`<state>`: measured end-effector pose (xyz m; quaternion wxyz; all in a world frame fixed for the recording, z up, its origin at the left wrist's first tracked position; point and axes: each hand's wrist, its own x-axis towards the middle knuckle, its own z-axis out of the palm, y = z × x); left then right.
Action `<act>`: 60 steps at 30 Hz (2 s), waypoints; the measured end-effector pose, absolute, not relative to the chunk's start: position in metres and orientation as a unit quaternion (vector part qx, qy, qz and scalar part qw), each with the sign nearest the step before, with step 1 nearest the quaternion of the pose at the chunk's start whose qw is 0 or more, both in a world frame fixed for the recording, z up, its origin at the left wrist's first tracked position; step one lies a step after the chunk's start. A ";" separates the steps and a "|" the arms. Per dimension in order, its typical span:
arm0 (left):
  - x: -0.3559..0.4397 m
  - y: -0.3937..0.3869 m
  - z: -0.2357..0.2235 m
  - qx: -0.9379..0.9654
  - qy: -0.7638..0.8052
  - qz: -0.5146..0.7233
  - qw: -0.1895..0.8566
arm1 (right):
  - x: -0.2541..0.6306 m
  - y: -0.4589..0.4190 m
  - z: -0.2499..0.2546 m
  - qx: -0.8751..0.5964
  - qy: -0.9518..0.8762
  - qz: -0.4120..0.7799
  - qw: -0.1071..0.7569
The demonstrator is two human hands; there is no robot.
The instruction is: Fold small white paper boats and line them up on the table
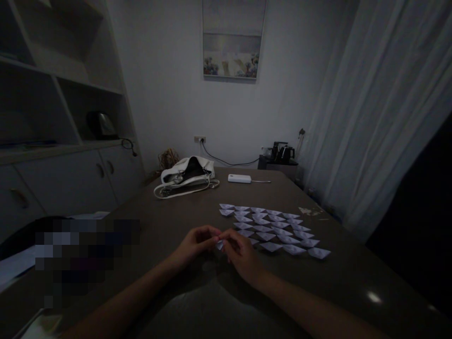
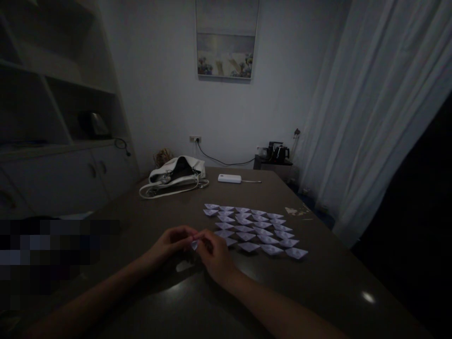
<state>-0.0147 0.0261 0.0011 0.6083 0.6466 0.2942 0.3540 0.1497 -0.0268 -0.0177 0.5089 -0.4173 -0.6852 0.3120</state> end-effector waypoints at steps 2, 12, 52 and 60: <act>-0.015 0.027 0.001 0.643 0.288 0.349 0.618 | 0.150 -0.027 -0.017 -0.422 -0.684 0.313 0.506; -0.016 0.028 0.000 0.631 0.267 0.365 0.630 | 0.147 -0.029 -0.015 -0.412 -0.664 0.343 0.521; -0.016 0.027 0.003 0.661 0.327 0.354 0.575 | 0.146 -0.026 -0.013 -0.473 -0.683 0.313 0.460; -0.016 0.027 0.003 0.684 0.316 0.356 0.553 | 0.148 -0.025 -0.016 -0.479 -0.694 0.295 0.449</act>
